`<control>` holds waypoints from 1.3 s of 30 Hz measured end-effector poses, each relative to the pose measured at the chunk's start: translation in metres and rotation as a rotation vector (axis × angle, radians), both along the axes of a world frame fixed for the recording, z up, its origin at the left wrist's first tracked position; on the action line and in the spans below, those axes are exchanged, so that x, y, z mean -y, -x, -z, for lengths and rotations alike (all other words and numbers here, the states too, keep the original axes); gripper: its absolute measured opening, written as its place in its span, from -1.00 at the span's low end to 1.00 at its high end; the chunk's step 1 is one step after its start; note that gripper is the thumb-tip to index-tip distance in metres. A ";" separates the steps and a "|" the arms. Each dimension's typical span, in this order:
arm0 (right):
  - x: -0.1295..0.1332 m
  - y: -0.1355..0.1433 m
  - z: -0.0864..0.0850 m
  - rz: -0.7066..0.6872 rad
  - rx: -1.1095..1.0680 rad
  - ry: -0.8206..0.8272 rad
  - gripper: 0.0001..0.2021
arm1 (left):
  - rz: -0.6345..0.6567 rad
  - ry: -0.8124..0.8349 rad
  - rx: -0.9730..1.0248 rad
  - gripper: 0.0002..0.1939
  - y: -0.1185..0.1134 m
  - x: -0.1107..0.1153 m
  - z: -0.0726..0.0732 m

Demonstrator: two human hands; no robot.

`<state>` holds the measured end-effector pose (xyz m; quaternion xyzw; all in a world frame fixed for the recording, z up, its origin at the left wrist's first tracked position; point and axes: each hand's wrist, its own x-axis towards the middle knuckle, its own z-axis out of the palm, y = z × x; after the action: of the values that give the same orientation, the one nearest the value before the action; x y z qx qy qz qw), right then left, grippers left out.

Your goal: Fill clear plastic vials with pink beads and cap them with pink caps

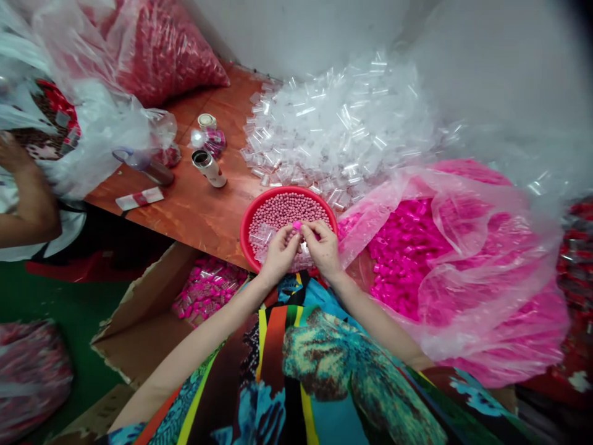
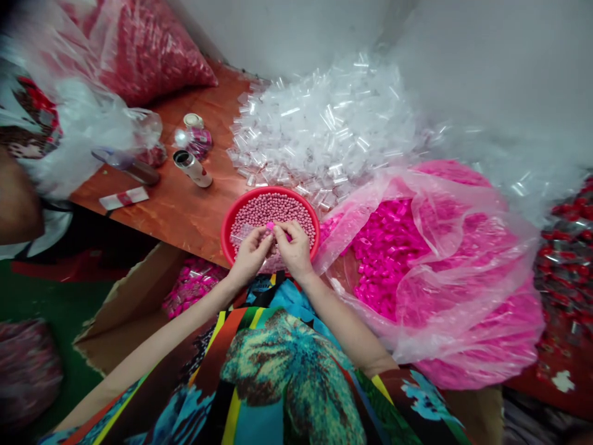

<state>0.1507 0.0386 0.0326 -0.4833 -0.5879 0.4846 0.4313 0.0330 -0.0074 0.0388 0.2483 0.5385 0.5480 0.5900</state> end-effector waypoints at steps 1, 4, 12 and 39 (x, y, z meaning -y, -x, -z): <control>-0.001 -0.001 -0.001 -0.005 0.022 -0.054 -0.80 | -0.006 0.003 0.046 -0.63 0.001 0.000 0.001; -0.002 -0.003 -0.001 -0.040 0.057 -0.099 -0.83 | 0.013 0.028 0.156 -0.55 0.004 0.001 0.003; -0.004 -0.013 -0.008 -0.227 0.155 -0.231 -0.78 | -0.005 -0.002 0.051 -0.64 0.007 0.003 -0.004; 0.010 0.004 0.009 -0.180 0.906 -0.448 -0.56 | 0.089 0.262 -0.104 -0.83 0.015 -0.015 0.003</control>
<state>0.1468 0.0287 0.0233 -0.4878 -0.8446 0.1239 0.1827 0.0182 0.0074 0.0359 0.2210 0.6235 0.4328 0.6125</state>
